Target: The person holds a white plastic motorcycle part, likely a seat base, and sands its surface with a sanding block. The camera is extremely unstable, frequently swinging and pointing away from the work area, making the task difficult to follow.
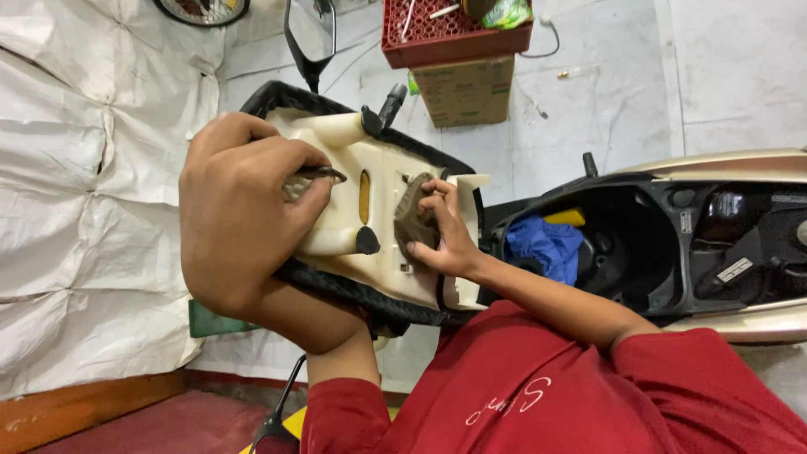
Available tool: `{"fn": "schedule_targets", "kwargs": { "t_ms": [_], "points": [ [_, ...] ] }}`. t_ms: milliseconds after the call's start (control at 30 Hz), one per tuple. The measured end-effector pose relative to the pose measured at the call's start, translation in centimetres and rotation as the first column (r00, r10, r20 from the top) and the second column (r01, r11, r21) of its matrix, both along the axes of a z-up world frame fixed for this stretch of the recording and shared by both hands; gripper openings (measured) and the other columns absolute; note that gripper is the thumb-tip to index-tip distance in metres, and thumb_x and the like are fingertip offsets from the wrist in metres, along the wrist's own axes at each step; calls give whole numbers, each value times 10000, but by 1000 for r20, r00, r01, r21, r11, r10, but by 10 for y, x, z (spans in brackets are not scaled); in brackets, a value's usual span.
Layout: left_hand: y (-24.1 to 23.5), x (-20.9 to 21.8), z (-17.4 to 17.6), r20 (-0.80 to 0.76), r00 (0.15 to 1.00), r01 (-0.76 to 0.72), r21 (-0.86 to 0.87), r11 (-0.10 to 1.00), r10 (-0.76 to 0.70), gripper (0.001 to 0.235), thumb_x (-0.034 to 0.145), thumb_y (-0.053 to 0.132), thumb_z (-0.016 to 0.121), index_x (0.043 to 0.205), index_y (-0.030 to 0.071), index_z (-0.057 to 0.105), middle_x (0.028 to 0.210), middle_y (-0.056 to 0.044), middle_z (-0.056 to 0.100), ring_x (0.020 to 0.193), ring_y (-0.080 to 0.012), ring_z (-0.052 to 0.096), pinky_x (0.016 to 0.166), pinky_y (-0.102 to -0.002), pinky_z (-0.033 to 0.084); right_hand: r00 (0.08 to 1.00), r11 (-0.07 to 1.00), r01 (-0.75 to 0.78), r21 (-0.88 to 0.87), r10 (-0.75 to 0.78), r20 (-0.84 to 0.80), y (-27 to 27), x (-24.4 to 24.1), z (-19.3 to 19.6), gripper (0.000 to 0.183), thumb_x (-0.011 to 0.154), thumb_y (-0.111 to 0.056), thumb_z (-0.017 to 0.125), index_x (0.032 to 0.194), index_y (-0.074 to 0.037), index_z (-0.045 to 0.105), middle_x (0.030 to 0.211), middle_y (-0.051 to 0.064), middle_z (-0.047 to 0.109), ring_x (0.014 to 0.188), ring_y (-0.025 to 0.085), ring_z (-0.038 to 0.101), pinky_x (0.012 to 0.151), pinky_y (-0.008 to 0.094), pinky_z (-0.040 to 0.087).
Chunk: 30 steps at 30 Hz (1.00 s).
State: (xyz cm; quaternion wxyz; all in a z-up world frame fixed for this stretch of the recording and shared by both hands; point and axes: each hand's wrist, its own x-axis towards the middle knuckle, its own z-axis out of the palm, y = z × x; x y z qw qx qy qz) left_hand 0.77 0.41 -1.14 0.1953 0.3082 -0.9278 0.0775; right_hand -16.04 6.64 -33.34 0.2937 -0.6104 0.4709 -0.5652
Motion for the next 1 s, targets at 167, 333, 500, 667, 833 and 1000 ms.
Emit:
{"fn": "schedule_targets", "kwargs": {
  "t_ms": [167,333,500,667,833,1000],
  "points": [
    [-2,9,-2,-21,999,-31,37,999,31,225,796,170,864,992,92,787,935,-66,728,1015,-255,652,937,-415,484,990,999,14,-42,-20,-141,0,-2,-23,620,689,-300,731,1199,-124,427,1351,201,340,1290,420,393,1042,539,388],
    [-6,-4,9,-51,978,197,-97,976,-202,255,714,68,820,951,38,731,871,-103,732,953,-285,662,1024,-554,402,993,996,87,34,-84,-84,-4,3,-14,594,702,-328,727,1179,-103,453,1352,186,367,1279,392,416,1067,536,396],
    [14,-10,14,-454,326,936,31,351,-829,154,888,233,736,840,213,591,861,-15,691,778,-188,664,902,-454,517,990,988,79,-130,-93,-102,3,8,-8,581,687,-330,724,1138,-73,462,1322,178,374,1247,378,411,1044,510,408],
    [25,-11,5,-368,122,938,346,-14,-922,110,986,165,637,967,58,625,1066,-125,679,863,-258,642,948,-470,556,978,981,191,22,-189,-85,-6,3,-8,572,686,-331,710,1134,-65,474,1301,174,385,1220,367,434,1022,511,403],
    [26,-9,-1,-304,70,869,487,-92,-950,206,970,163,641,1036,-32,651,1163,-146,646,901,-278,611,944,-472,551,983,984,177,-19,-176,43,2,12,3,552,732,-361,700,1135,-64,465,1283,179,379,1185,360,443,1006,503,434],
    [27,-14,-8,-343,74,907,413,-80,-937,79,990,77,697,993,38,628,1207,-158,633,943,-294,598,947,-462,533,969,970,232,76,-223,-106,6,4,-7,575,677,-340,708,1135,-70,491,1262,176,409,1148,354,455,977,496,380]
  ]
}}
